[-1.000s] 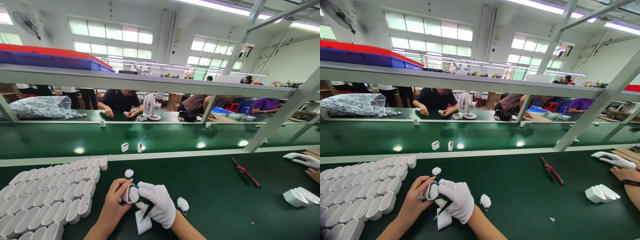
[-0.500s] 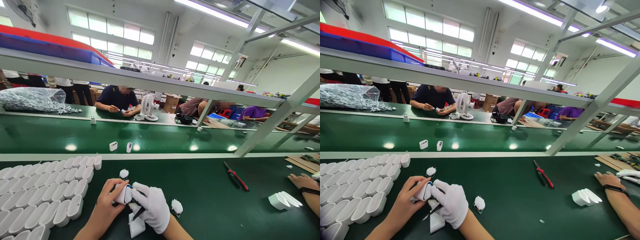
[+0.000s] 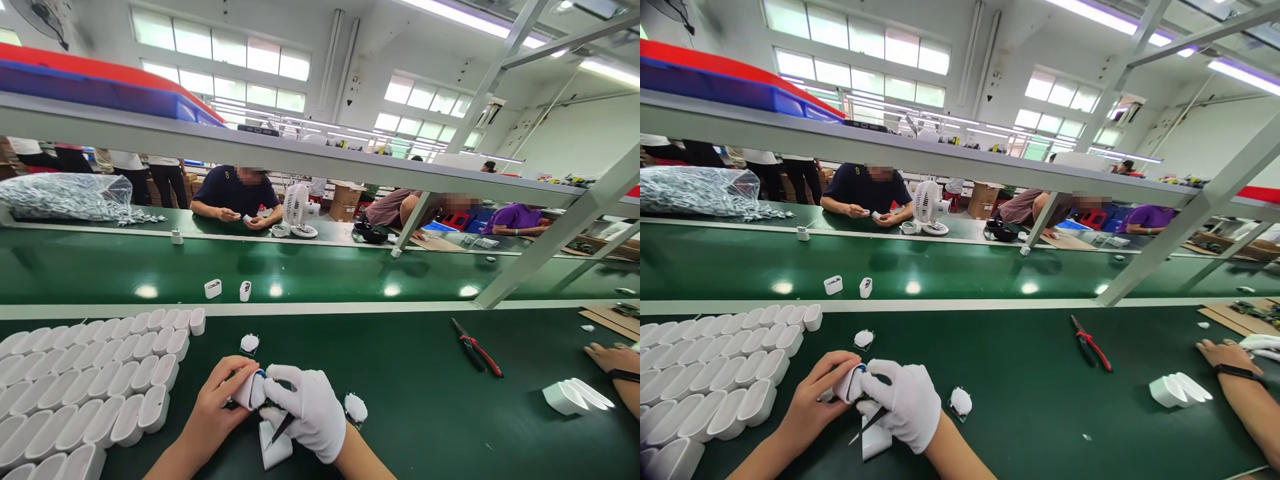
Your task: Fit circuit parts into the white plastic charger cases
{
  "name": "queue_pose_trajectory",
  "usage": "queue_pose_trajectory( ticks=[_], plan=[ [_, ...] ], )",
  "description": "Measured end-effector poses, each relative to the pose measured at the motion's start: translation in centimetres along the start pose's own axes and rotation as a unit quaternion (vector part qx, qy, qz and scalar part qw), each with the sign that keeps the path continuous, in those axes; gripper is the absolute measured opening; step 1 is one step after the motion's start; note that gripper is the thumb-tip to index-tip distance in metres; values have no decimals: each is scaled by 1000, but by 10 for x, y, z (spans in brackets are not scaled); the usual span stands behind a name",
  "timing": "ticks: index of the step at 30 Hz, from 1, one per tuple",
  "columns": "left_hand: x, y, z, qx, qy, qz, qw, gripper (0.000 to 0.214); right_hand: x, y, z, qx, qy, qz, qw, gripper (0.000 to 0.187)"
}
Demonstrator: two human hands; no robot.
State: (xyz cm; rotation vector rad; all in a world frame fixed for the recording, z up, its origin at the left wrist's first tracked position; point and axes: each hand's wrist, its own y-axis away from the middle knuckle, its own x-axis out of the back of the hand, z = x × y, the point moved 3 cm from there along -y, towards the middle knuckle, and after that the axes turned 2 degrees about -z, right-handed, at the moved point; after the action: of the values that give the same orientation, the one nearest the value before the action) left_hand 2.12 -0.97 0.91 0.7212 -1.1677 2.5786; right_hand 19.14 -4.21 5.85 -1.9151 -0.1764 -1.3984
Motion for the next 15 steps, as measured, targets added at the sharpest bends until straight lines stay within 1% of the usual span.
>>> queue_pose_trajectory(
  ticks=[2, 4, 6, 7, 8, 9, 10, 11, 12, 13, 14, 15],
  plan=[
    [-1, 1, 0, -8, -1, -2, 1000, 41, -3, -1, -4, -10, 19, -6, 1000, 16],
    [-1, 1, 0, -12, -2, -1, 1000, 43, -5, -1, -8, -33, -7, -5, 999, 14],
    [-1, 1, 1, -13, -1, 6, 1000, 43, -7, -1, -8, -75, -104, 10, 992, 18],
    [0, 1, 1, -12, 2, 11, 1000, 42, -9, -1, -6, -110, -177, 21, 978, 26],
    [0, 1, 3, -11, 5, 15, 1000, 42, -12, 0, -2, -155, -263, 28, 952, 37],
    [1, 1, 4, -8, 9, 17, 1000, 42, -16, 2, 2, -204, -356, 28, 912, 48],
    [1, 1, 6, -7, 13, 16, 1000, 43, -21, 3, 5, -246, -446, 21, 860, 58],
    [0, 1, 8, -6, 16, 12, 1000, 44, -26, 3, 6, -274, -527, 4, 804, 64],
    [0, 1, 11, -7, 21, 8, 1000, 46, -30, 2, 6, -284, -594, -21, 753, 65],
    [-1, 2, 13, -11, 24, 5, 1000, 48, -34, 1, 5, -281, -642, -48, 712, 62],
    [-2, 2, 15, -17, 27, 2, 999, 50, -36, 0, 2, -275, -671, -68, 685, 56],
    [-3, 2, 17, -23, 29, 1, 999, 51, -37, -2, 0, -277, -683, -74, 672, 47]
  ],
)
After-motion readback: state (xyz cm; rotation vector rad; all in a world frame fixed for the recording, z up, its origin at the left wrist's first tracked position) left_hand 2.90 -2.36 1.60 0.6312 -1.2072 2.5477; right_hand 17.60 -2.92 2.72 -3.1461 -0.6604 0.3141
